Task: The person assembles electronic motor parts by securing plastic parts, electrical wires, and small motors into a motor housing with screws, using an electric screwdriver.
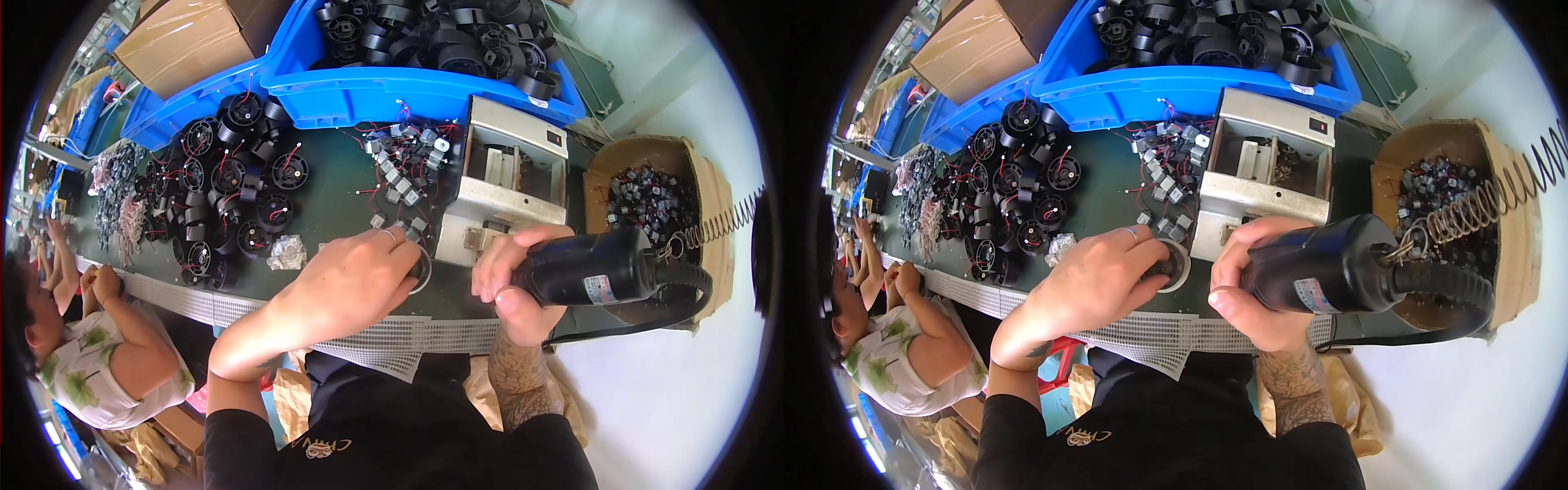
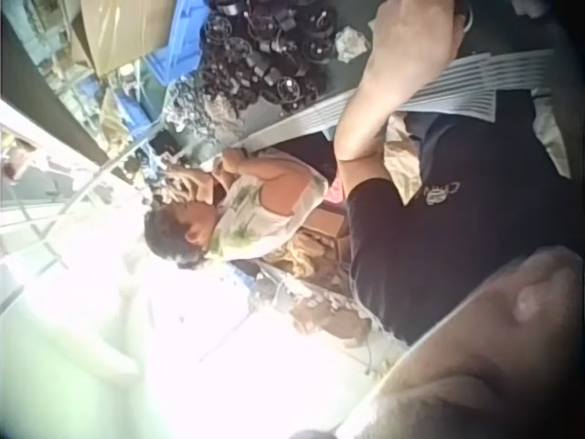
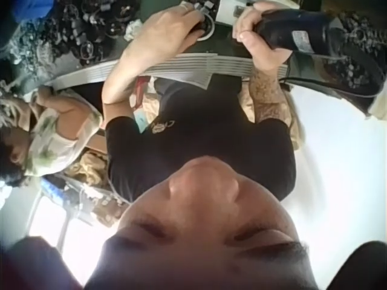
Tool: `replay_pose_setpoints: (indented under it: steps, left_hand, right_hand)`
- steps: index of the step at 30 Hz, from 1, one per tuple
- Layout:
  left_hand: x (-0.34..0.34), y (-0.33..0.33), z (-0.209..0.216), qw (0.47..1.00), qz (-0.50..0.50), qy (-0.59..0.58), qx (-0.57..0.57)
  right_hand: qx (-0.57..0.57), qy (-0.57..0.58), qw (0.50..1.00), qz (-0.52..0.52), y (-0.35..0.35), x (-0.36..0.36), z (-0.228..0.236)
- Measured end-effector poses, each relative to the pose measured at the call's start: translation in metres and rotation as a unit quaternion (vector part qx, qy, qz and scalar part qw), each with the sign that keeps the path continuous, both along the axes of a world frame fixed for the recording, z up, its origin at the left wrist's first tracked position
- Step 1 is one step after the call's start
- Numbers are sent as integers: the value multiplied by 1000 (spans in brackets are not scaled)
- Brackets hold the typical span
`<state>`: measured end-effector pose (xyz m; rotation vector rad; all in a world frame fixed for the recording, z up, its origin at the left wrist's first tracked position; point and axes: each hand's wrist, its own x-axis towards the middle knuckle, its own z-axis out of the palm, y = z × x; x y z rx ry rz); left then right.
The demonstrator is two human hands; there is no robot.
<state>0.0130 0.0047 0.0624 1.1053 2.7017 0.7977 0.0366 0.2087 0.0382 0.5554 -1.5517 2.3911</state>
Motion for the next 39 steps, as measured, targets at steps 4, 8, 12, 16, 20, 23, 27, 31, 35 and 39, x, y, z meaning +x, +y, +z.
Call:
replay_pose_setpoints:
  steps: [4, 8, 12, 16, 20, 23, 27, 31, 35, 39]
  left_hand:
    - [-7, -2, 0, 999, 40, -19, 11]
    - [-13, 0, 13, 980, 111, -122, 111]
    - [-17, -6, 14, 957, 119, -191, 181]
    - [-34, -25, -8, 955, 4, -172, 242]
    - [-42, -33, -29, 960, -26, -196, 200]
    - [-44, -30, -34, 971, -41, -145, 188]
    - [-49, -33, -40, 962, -119, -135, 205]
    - [-47, -34, -39, 964, -133, -120, 198]
    - [-44, -35, -36, 969, -89, -151, 172]
    - [-36, -18, -38, 960, -47, -121, 248]
  right_hand:
    - [-5, 13, 1000, -11, 1, -1, 2]
    - [-17, 39, 998, -36, 5, -3, 11]
    - [5, 79, 996, -47, 18, -5, 17]
    - [-42, 98, 994, -28, 30, -9, 23]
    - [-25, 125, 989, -78, 26, -12, 22]
    - [49, 122, 983, -124, 22, -12, 21]
    - [64, 101, 983, -141, 16, -11, 18]
    - [58, 99, 982, -147, 15, -11, 17]
    - [-12, 98, 990, -100, 21, -12, 12]
    - [39, 109, 993, -5, 22, -11, 14]
